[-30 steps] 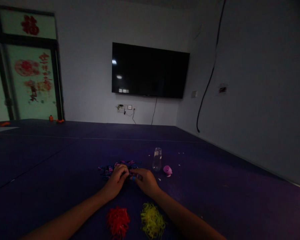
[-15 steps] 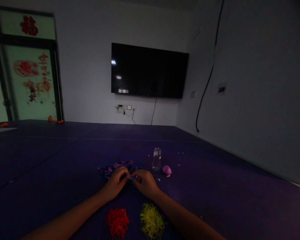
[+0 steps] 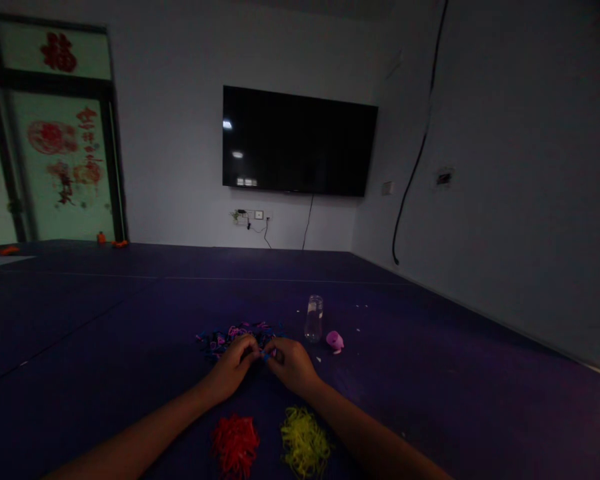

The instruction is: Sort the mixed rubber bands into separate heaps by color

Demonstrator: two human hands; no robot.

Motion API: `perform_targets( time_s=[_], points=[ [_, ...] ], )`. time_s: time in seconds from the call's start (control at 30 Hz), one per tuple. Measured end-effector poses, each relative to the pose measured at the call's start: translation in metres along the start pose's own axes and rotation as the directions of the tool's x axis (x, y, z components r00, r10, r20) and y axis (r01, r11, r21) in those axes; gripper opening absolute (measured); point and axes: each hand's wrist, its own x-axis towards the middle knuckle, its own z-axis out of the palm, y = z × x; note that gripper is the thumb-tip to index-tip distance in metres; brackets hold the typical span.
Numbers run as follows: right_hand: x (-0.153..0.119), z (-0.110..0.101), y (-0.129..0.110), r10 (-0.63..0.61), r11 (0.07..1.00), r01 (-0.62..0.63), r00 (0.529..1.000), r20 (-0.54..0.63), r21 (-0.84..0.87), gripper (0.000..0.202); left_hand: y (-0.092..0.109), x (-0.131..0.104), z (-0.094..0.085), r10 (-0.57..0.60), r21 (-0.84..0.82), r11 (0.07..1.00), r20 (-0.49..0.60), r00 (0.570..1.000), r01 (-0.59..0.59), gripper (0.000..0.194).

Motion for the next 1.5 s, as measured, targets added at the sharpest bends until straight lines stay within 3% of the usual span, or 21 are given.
perform_targets(
  time_s=[0.3,0.53,0.8,0.97,1.23,1.5],
  points=[
    [-0.001,-0.003,-0.005,0.032,0.999,-0.032,0.999,0.005,-0.005,0.015,0.01,-0.002,-0.003,0.033,-0.015,0.999,0.034,0.999,-0.032,0.014],
    [-0.002,-0.005,-0.01,-0.044,0.984,0.054,0.997,0.064,-0.172,0.017,0.018,-0.005,-0.003,0.067,-0.009,0.998,-0.011,0.998,-0.068,0.014],
    [-0.003,-0.003,-0.008,-0.01,0.967,0.023,0.999,0.051,-0.252,0.009,0.017,-0.007,-0.001,0.113,-0.008,0.994,0.004,0.994,-0.113,0.014],
    [-0.004,-0.006,-0.01,-0.014,0.971,0.03,0.998,0.068,-0.237,0.015,0.015,-0.007,0.0,0.134,0.035,0.99,0.001,0.991,-0.134,0.016],
    [-0.005,-0.009,-0.013,-0.097,0.984,0.105,0.993,0.065,-0.144,0.021,0.017,-0.008,0.0,0.16,0.092,0.984,-0.102,0.982,-0.151,0.016],
    [-0.003,-0.008,-0.007,-0.028,0.999,0.028,1.0,-0.01,-0.017,0.016,0.019,-0.009,-0.001,0.208,0.138,0.971,-0.069,0.976,-0.197,0.021]
  ],
)
